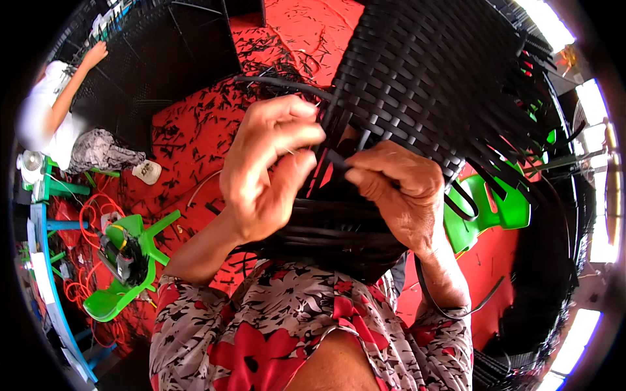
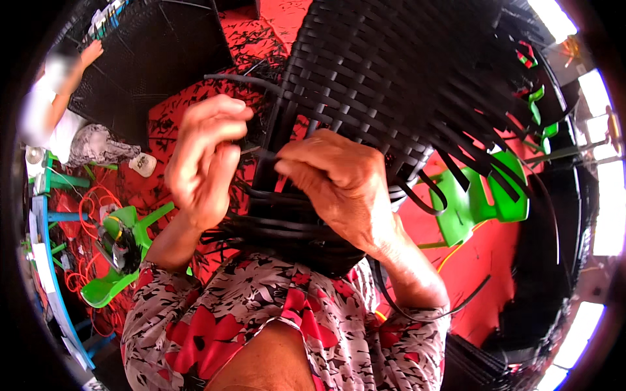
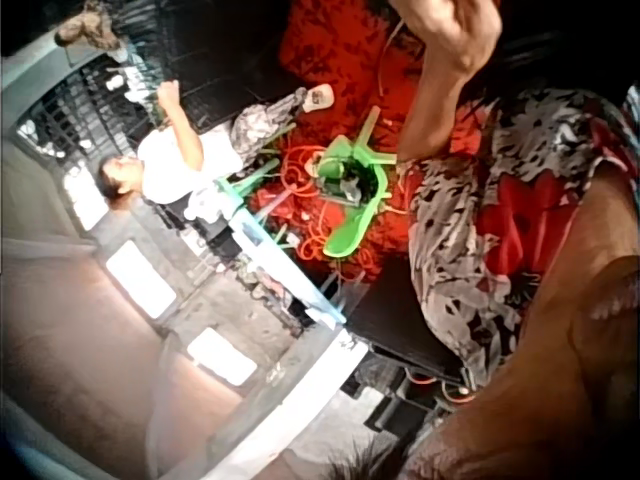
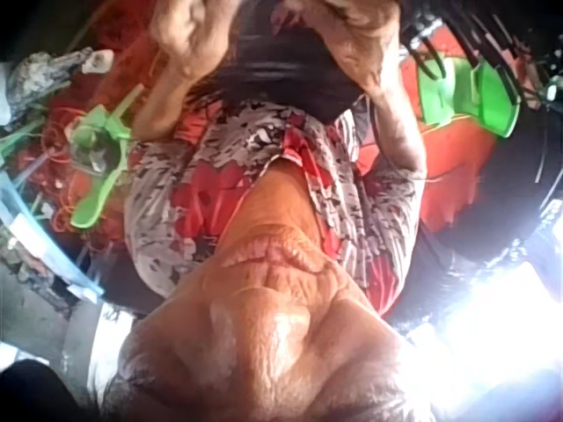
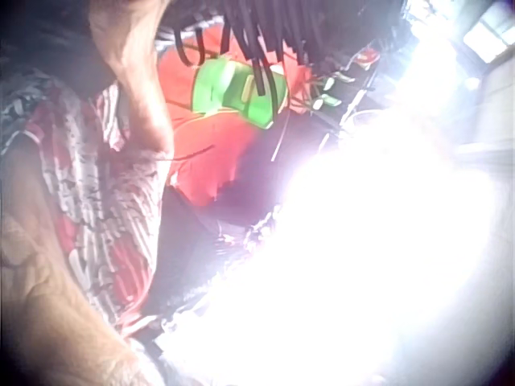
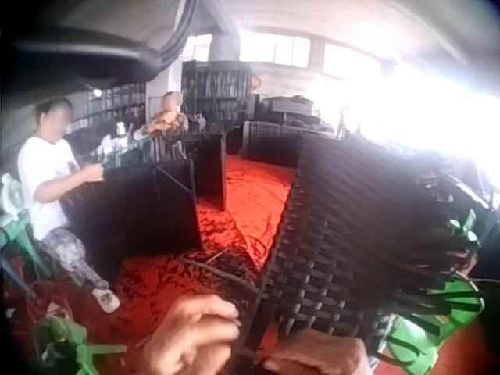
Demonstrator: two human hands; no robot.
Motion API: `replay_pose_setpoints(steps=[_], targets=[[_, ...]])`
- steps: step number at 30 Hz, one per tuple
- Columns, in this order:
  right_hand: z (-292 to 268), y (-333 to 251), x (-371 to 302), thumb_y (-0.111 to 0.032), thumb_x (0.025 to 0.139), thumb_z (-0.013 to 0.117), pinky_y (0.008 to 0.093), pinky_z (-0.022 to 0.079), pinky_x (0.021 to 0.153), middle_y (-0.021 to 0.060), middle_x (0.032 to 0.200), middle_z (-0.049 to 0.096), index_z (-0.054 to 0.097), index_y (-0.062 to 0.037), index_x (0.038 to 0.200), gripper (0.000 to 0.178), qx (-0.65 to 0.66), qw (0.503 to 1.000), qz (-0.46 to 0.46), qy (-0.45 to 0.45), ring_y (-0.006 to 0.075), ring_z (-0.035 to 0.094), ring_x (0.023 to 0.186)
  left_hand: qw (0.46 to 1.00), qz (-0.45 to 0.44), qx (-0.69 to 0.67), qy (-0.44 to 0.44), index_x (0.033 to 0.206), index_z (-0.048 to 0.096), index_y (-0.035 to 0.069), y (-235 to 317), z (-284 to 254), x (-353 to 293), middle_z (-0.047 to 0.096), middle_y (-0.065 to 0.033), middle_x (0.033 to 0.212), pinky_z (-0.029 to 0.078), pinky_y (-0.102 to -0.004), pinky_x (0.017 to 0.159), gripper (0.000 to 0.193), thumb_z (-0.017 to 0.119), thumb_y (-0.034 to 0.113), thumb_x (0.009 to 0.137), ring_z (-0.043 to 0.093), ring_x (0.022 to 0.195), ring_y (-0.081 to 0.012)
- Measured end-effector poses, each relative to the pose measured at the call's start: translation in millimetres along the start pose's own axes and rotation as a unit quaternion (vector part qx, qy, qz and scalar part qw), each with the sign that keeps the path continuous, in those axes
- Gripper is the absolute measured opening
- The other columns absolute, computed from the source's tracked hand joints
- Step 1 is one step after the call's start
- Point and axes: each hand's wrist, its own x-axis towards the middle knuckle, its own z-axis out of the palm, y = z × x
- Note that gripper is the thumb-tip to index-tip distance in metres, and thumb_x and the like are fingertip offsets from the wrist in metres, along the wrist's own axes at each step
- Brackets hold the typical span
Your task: The person weaves black plastic strips onto a frame by hand to create a wicker-style furniture component.
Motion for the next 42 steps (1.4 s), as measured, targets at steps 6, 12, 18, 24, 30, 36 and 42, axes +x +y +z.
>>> replay_pose_setpoints(steps=[6, 12, 18, 24, 30, 36, 42], targets=[[7.9, -11.1, 6.3, -0.003, 0.082, 0.073, 0.0236, 0.044, 0.052, 0.0054, 0.064, 0.064, 0.067, 0.0016, 0.090, 0.010, -0.055, 0.985, 0.145, 0.072, 0.0068, 0.057, 0.055, 0.994, -0.093, 0.054, 0.025, 0.088, 0.057, 0.002, -43.8, 19.7, -12.3, 0.055, -0.0072, 0.079, 0.045, -0.0284, 0.058, 0.022, 0.075, -0.002, 0.076, 0.054, 0.063, -0.0165], [4.4, -9.1, 19.2, -0.002, 0.080, 0.069, 0.0269, 0.048, 0.051, 0.0130, 0.062, 0.065, 0.064, 0.0024, 0.085, 0.007, -0.125, 0.982, 0.137, 0.026, 0.0150, 0.064, 0.052, 0.994, -0.052, 0.091, 0.024, 0.088, 0.059, 0.001, -44.7, 22.6, -12.5, 0.060, -0.0088, 0.079, 0.045, -0.0268, 0.055, 0.018, 0.070, -0.008, 0.077, 0.059, 0.063, -0.0158], [5.8, -7.3, 29.6, -0.001, 0.079, 0.066, 0.0332, 0.050, 0.052, 0.0188, 0.064, 0.063, 0.063, 0.0035, 0.080, 0.005, -0.167, 0.982, 0.091, 0.005, 0.0288, 0.068, 0.058, 0.992, 0.020, 0.110, 0.058, 0.090, 0.060, 0.001, -48.3, 31.3, -15.4, 0.061, -0.0115, 0.078, 0.045, -0.0294, 0.052, 0.020, 0.066, -0.012, 0.076, 0.059, 0.060, -0.0215], [19.3, 8.4, 43.4, -0.009, 0.080, 0.068, 0.0398, 0.049, 0.055, 0.0194, 0.066, 0.061, 0.062, -0.0008, 0.075, 0.011, -0.210, 0.977, 0.039, 0.000, 0.0360, 0.065, 0.063, 0.971, -0.210, -0.070, 0.091, 0.097, 0.062, 0.000, -50.1, 32.7, -24.1, 0.063, -0.0034, 0.081, 0.047, -0.0258, 0.061, 0.011, 0.066, -0.002, 0.087, 0.061, 0.070, -0.0136], [19.2, 10.0, 30.4, -0.014, 0.082, 0.071, 0.0410, 0.050, 0.054, 0.0120, 0.069, 0.063, 0.062, -0.0078, 0.084, 0.011, -0.275, 0.961, 0.000, 0.031, 0.0327, 0.064, 0.061, 0.868, -0.357, -0.342, 0.054, 0.089, 0.061, 0.004, -61.8, 27.5, -10.5, 0.063, -0.0006, 0.073, 0.044, -0.0201, 0.052, 0.007, 0.068, 0.004, 0.089, 0.055, 0.059, -0.0054], [18.5, -8.3, 20.8, -0.008, 0.079, 0.070, 0.0346, 0.052, 0.057, 0.0097, 0.089, 0.062, 0.063, -0.0036, 0.096, 0.019, -0.363, 0.921, -0.125, 0.063, 0.0263, 0.064, 0.069, 0.917, -0.293, -0.252, 0.100, 0.087, 0.058, 0.006, -90.8, -2.5, 24.6, 0.063, -0.0027, 0.071, 0.045, -0.0221, 0.051, 0.007, 0.062, 0.007, 0.092, 0.058, 0.059, -0.0090], [-12.0, -33.7, -11.6, -0.006, 0.075, 0.070, 0.0397, 0.049, 0.074, 0.0079, 0.091, 0.064, 0.066, -0.0033, 0.092, 0.019, -0.458, 0.885, -0.077, 0.034, 0.0270, 0.060, 0.084, 0.919, -0.190, -0.197, 0.282, 0.089, 0.054, 0.005, -134.5, -47.1, 53.8, 0.061, -0.0047, 0.069, 0.045, -0.0241, 0.047, 0.008, 0.061, 0.008, 0.092, 0.057, 0.053, -0.0116]])
